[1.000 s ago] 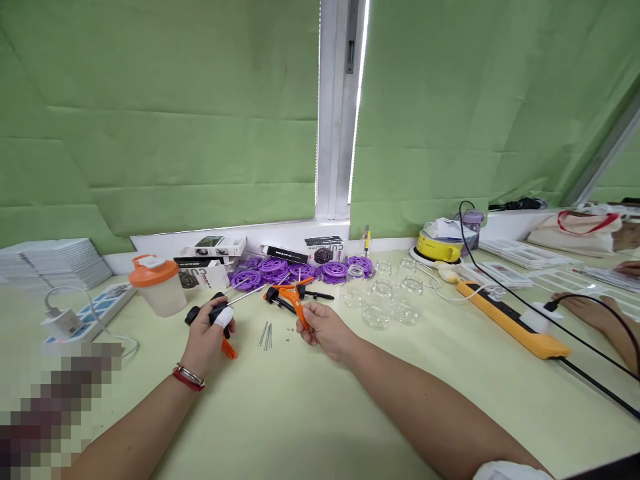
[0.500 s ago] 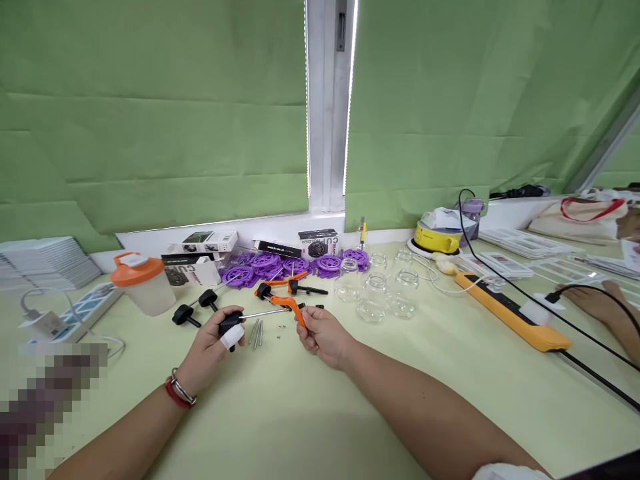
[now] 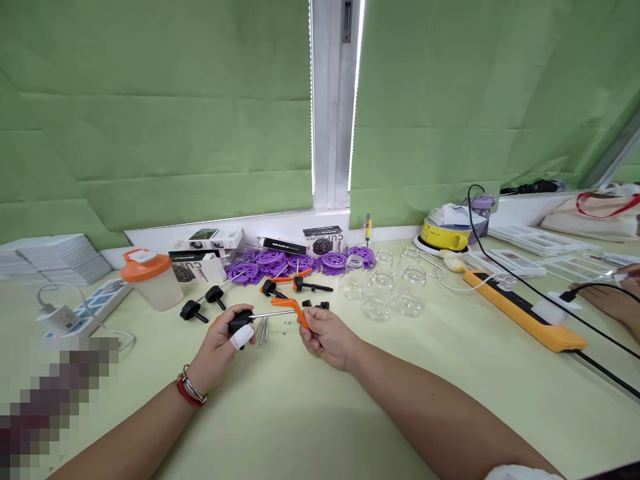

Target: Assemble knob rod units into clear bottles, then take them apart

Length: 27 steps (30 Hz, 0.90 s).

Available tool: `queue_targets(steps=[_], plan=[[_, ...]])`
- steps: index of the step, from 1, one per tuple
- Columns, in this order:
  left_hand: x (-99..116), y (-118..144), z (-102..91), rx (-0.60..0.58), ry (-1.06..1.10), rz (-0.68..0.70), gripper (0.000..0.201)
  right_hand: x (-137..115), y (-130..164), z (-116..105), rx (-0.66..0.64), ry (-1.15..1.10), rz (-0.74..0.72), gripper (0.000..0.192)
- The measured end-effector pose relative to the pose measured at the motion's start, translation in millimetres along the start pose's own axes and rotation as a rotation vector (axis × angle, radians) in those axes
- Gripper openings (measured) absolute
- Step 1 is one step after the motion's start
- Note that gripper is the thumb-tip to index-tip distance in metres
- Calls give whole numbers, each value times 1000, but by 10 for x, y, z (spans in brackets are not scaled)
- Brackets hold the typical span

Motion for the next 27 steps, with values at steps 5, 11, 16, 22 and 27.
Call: queue_targets(steps=[5, 11, 16, 22, 27], plan=[[-7, -2, -3, 16, 16, 14, 33, 6, -4, -8, -2, -3, -4, 30], [-5, 29, 37, -20, 49, -5, 35, 41, 2, 20, -45, -10, 9, 29], [-35, 60, 77, -48, 57, 8, 39, 90, -1, 54, -62, -12, 37, 30], [-60, 86, 151, -130, 17, 64, 41, 126, -21, 122, -102, 15, 48, 32], [-52, 123, 231, -228, 48, 52, 46, 166, -28, 164, -98, 39, 57, 31]])
Point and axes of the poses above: each hand's wrist, its own y-axis away from the middle knuckle, its own z-axis out of the palm, x = y × z, the point moved 4 cm from there along -y, towards the middle knuckle, and after that the axes turned 8 degrees about z, right-handed, at the moved point
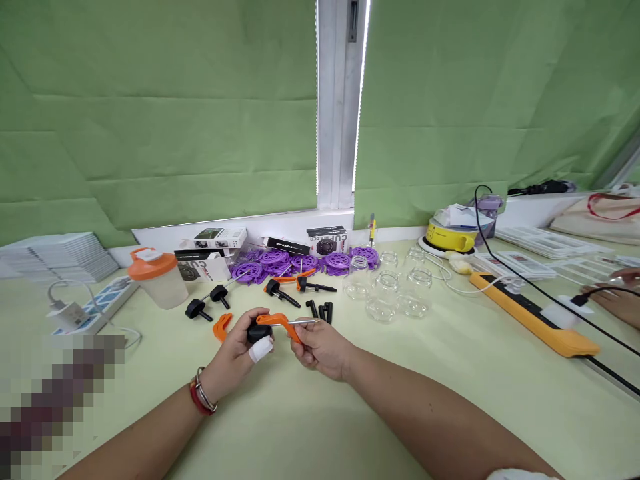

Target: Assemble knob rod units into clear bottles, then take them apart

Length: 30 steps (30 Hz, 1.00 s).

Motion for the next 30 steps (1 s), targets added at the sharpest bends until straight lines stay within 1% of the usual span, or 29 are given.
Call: queue_targets(steps=[5, 8, 11, 13, 18, 21, 23, 25, 26, 28, 30], plan=[[17, 19, 54, -33, 107, 18, 62, 20, 10, 35, -6, 27, 8, 29], [2, 29, 63, -47, 109, 27, 63, 20, 13, 43, 6, 31, 13, 29], [1, 35, 57, -58, 74, 70, 65, 20, 12, 52, 3, 40, 17, 30], [14, 35, 49, -64, 31, 102, 62, 25, 10, 55, 7, 50, 26, 31], [54, 17, 42, -81, -70, 117, 40, 20, 6, 64, 25, 76, 20, 34], [61, -13, 6, -10, -45, 78, 39, -15, -6, 38, 42, 128, 4, 39], [48, -42, -53, 91, -6, 35, 40, -52, -17, -27, 112, 165, -21, 39], [21, -70, -143, 222, 15, 1, 40, -98, -23, -106, 228, 290, -66, 31], [3, -82, -193, 287, 15, -11, 40, -130, -22, -129, 289, 418, -111, 26], [-41, -100, -289, 393, 4, -27, 39, -204, -19, -95, 367, 790, -254, 18], [-89, -112, -361, 453, -2, -44, 37, -244, -30, 49, 357, 1221, -414, 18]])
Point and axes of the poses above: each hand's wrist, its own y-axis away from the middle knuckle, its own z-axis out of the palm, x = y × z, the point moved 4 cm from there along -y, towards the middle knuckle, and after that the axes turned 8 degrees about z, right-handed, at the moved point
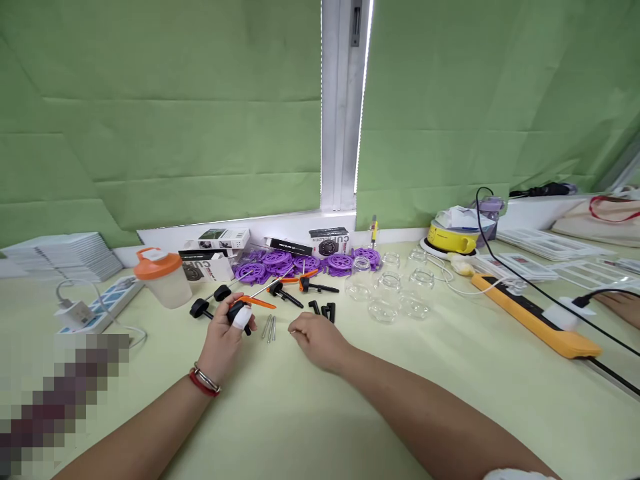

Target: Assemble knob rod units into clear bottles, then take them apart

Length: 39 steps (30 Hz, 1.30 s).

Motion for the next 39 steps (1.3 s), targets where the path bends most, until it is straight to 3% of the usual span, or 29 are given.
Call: queue_targets(steps=[4, 8, 13, 27, 30, 33, 39], plan=[[-46, -42, -63, 56, 18, 0, 36, -308, -39, 211, -91, 634, -373, 21], [-48, -51, -97, 91, 13, -8, 39, -477, -100, 380, -107, 937, -594, 18], [-63, -59, -109, 89, 10, -1, 40, -514, -128, 456, -92, 1029, -687, 16], [-46, -39, -84, 55, -15, -14, 43, -510, -97, 448, -124, 995, -819, 17], [-54, -43, -86, 47, -16, -15, 43, -499, -85, 419, -79, 938, -854, 19], [-62, -45, -82, 23, -26, -12, 43, -567, -59, 255, 30, 702, -802, 22], [-1, 66, 94, -199, -89, 85, 43, -743, -12, -368, 380, -182, -283, 12]])
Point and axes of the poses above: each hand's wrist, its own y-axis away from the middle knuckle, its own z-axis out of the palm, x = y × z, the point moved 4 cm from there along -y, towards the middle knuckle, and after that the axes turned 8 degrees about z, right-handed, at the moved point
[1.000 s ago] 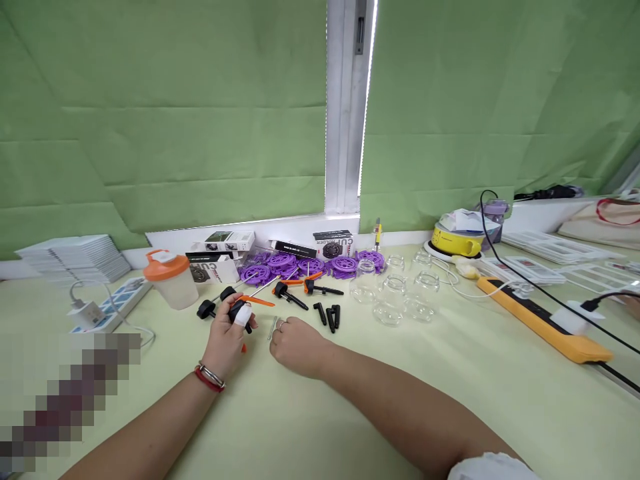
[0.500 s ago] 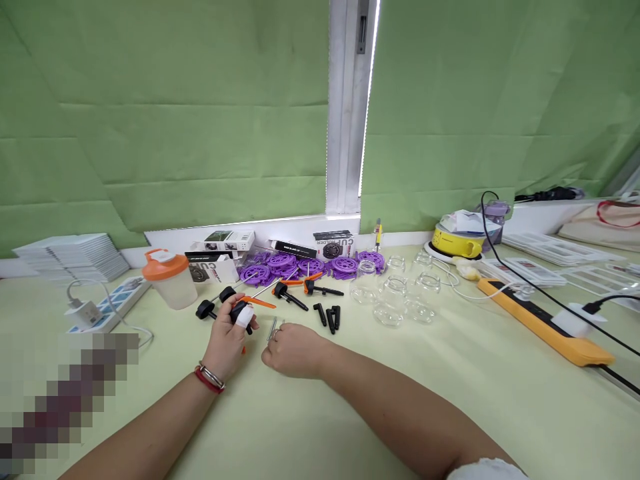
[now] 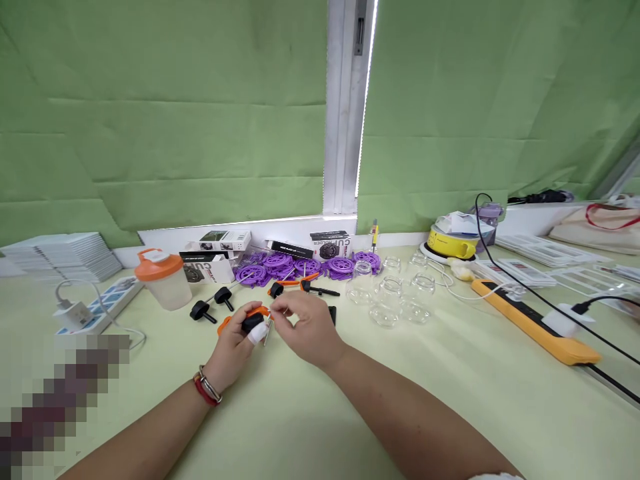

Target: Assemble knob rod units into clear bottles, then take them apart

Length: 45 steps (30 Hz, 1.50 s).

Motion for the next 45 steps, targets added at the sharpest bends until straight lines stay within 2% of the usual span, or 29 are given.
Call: queue_targets(steps=[3, 7, 13, 20, 36, 42, 45], plan=[[103, 80, 155, -141, 21, 43, 41, 6, -50, -90, 126, -243, 227, 5], [219, 168, 289, -266, 124, 59, 42, 103, -68, -23, 112, -353, 337, 4], [260, 192, 314, -302, 176, 37, 45, 186, -65, 35, 88, -365, 390, 4], [284, 207, 336, -344, 218, 7, 47, 217, -74, 87, -24, -467, 532, 7], [241, 234, 364, -417, 292, -88, 35, 221, -93, 90, -83, -461, 648, 5], [268, 235, 372, -436, 354, -112, 35, 295, -71, 114, -144, -448, 636, 5], [252, 227, 362, -435, 384, -138, 36, 320, -39, 159, -229, -431, 623, 5]])
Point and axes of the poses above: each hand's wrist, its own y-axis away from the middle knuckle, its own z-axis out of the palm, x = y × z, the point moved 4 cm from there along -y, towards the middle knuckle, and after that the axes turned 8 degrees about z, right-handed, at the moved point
